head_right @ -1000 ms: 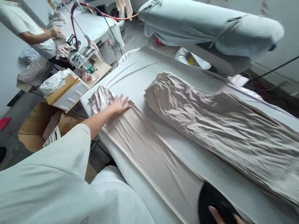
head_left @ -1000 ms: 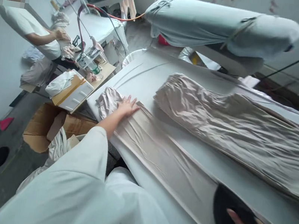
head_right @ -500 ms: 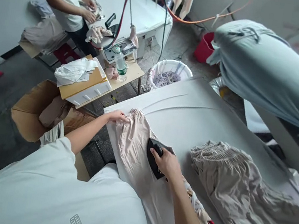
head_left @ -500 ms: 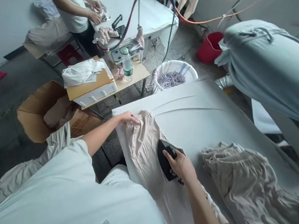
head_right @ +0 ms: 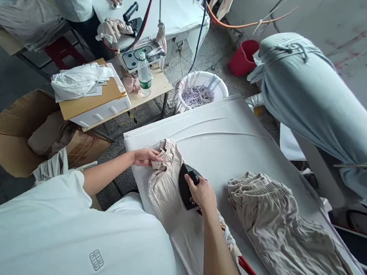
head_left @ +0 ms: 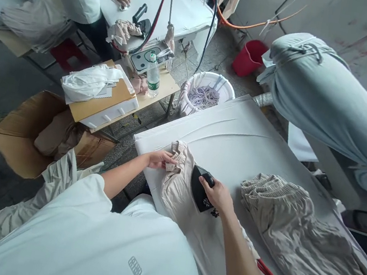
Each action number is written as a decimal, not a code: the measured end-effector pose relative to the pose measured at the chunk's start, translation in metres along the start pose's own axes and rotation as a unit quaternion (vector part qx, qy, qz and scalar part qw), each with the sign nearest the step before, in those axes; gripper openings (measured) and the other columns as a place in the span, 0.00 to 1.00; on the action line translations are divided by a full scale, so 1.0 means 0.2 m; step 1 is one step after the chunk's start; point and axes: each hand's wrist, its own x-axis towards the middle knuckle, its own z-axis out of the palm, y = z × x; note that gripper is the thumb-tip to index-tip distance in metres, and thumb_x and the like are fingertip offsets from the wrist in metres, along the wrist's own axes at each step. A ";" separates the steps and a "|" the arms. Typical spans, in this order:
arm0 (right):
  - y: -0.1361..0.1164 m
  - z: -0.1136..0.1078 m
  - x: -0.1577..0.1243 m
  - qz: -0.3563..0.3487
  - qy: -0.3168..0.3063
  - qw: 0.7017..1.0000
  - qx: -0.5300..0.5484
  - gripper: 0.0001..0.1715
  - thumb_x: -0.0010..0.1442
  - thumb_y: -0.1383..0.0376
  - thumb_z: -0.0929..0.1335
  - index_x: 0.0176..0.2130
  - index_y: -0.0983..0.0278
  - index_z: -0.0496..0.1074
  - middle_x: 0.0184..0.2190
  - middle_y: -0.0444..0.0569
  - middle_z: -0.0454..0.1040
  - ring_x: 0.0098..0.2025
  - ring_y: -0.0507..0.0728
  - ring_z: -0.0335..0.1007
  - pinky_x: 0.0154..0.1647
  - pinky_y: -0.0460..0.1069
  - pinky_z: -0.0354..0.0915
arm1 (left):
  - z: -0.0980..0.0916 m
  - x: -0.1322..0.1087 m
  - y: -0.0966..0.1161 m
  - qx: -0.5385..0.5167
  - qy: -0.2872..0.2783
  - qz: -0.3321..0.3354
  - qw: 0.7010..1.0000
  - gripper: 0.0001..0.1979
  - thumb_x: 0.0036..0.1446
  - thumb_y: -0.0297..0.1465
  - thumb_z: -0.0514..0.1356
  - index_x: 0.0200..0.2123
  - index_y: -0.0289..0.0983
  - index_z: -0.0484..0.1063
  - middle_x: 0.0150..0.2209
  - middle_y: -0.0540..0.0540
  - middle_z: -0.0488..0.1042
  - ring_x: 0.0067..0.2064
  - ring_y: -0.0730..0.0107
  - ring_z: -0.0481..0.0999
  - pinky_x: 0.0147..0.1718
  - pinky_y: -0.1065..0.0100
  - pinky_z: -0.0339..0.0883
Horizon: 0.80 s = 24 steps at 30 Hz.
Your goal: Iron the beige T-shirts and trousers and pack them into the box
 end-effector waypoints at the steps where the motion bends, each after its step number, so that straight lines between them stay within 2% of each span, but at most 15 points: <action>1: 0.00 0.00 0.00 0.000 0.003 1.000 0.001 0.40 0.73 0.33 0.59 0.45 0.63 0.79 0.42 0.61 0.83 0.47 0.69 0.81 0.39 0.52 0.65 | 0.02 0.01 0.01 0.016 -0.012 -0.006 1.000 0.25 0.42 0.31 0.84 0.45 0.36 0.86 0.47 0.40 0.86 0.48 0.59 0.85 0.48 0.64 0.78; 3: -0.01 0.00 0.00 0.001 0.006 1.000 0.001 0.41 0.73 0.33 0.59 0.46 0.63 0.80 0.42 0.61 0.83 0.47 0.69 0.81 0.40 0.52 0.65 | 0.04 0.02 0.04 0.040 -0.010 -0.002 0.999 0.23 0.41 0.28 0.82 0.43 0.36 0.85 0.44 0.41 0.86 0.45 0.61 0.85 0.45 0.65 0.77; 5: -0.01 0.01 -0.01 0.003 0.006 1.000 0.000 0.42 0.73 0.32 0.59 0.46 0.62 0.80 0.42 0.61 0.83 0.47 0.69 0.81 0.40 0.52 0.66 | 0.02 0.01 0.10 0.065 0.001 -0.002 0.998 0.20 0.40 0.25 0.80 0.39 0.34 0.83 0.41 0.41 0.85 0.41 0.62 0.85 0.42 0.65 0.78; 8: -0.02 0.02 -0.01 0.001 0.004 1.000 -0.002 0.42 0.72 0.31 0.59 0.46 0.62 0.80 0.42 0.61 0.83 0.47 0.68 0.81 0.40 0.52 0.64 | -0.11 -0.07 0.25 0.180 0.047 -0.014 0.982 0.16 0.40 0.23 0.78 0.36 0.34 0.81 0.37 0.42 0.84 0.39 0.59 0.84 0.39 0.63 0.77; 10: -0.01 0.01 0.00 0.000 0.007 1.000 -0.002 0.42 0.71 0.31 0.59 0.45 0.62 0.80 0.42 0.60 0.83 0.46 0.68 0.80 0.38 0.52 0.63 | -0.21 -0.14 0.33 0.320 0.117 -0.024 0.940 0.15 0.40 0.23 0.77 0.34 0.35 0.81 0.36 0.41 0.83 0.40 0.53 0.84 0.40 0.61 0.77; 12: 0.02 0.01 0.00 -0.011 0.011 1.000 0.005 0.40 0.71 0.33 0.61 0.44 0.62 0.79 0.40 0.59 0.83 0.45 0.67 0.80 0.37 0.51 0.62 | -0.28 -0.20 0.33 0.435 0.183 -0.031 0.881 0.15 0.38 0.25 0.78 0.32 0.35 0.80 0.36 0.40 0.82 0.45 0.45 0.84 0.44 0.57 0.77; 14: 0.04 0.00 -0.02 -0.038 0.001 0.999 0.019 0.36 0.71 0.35 0.63 0.42 0.62 0.79 0.38 0.57 0.82 0.42 0.65 0.79 0.37 0.51 0.63 | -0.30 -0.24 0.25 0.510 0.216 -0.017 0.832 0.21 0.39 0.30 0.80 0.39 0.36 0.82 0.44 0.36 0.83 0.54 0.38 0.82 0.53 0.53 0.76; 16: 0.01 0.00 -0.06 -0.073 -0.014 0.997 0.022 0.32 0.71 0.38 0.64 0.41 0.62 0.78 0.37 0.56 0.82 0.41 0.64 0.79 0.38 0.51 0.64 | -0.28 -0.27 0.14 0.564 0.256 0.015 0.785 0.30 0.44 0.34 0.79 0.52 0.37 0.80 0.58 0.32 0.79 0.64 0.35 0.75 0.63 0.49 0.70; 18: -0.11 0.03 -0.10 -0.097 -0.032 0.995 -0.003 0.31 0.71 0.39 0.65 0.41 0.62 0.79 0.37 0.56 0.82 0.41 0.65 0.79 0.39 0.51 0.66 | -0.27 -0.30 0.04 0.603 0.306 0.035 0.736 0.33 0.51 0.34 0.74 0.60 0.37 0.75 0.67 0.29 0.71 0.70 0.34 0.69 0.68 0.45 0.65; 19: -0.22 0.05 -0.11 -0.104 -0.040 0.993 -0.024 0.31 0.71 0.38 0.65 0.43 0.61 0.80 0.38 0.56 0.83 0.42 0.66 0.80 0.40 0.52 0.66 | -0.27 -0.31 0.02 0.600 0.320 0.032 0.732 0.31 0.54 0.32 0.72 0.61 0.37 0.73 0.68 0.28 0.70 0.71 0.35 0.67 0.69 0.45 0.63; 21: -0.52 0.12 -0.12 -0.122 -0.061 0.989 -0.063 0.32 0.71 0.37 0.67 0.47 0.61 0.81 0.41 0.58 0.84 0.45 0.67 0.81 0.42 0.52 0.68 | -0.32 -0.33 0.04 0.570 0.312 0.010 0.760 0.27 0.57 0.32 0.70 0.59 0.37 0.73 0.66 0.30 0.72 0.69 0.39 0.70 0.68 0.50 0.66; 23: -0.84 0.19 -0.11 -0.141 -0.070 0.984 -0.079 0.33 0.72 0.38 0.67 0.52 0.62 0.81 0.47 0.60 0.84 0.48 0.68 0.82 0.44 0.52 0.69 | -0.39 -0.33 0.10 0.530 0.281 -0.011 0.800 0.27 0.60 0.39 0.69 0.60 0.37 0.72 0.63 0.33 0.76 0.64 0.44 0.76 0.62 0.56 0.71; 24: -0.98 0.22 -0.10 -0.152 -0.069 0.983 -0.081 0.33 0.73 0.39 0.66 0.54 0.63 0.80 0.49 0.61 0.84 0.50 0.67 0.82 0.46 0.52 0.69 | -0.41 -0.33 0.14 0.521 0.274 -0.017 0.808 0.30 0.61 0.44 0.69 0.62 0.37 0.71 0.63 0.33 0.77 0.62 0.45 0.78 0.60 0.58 0.72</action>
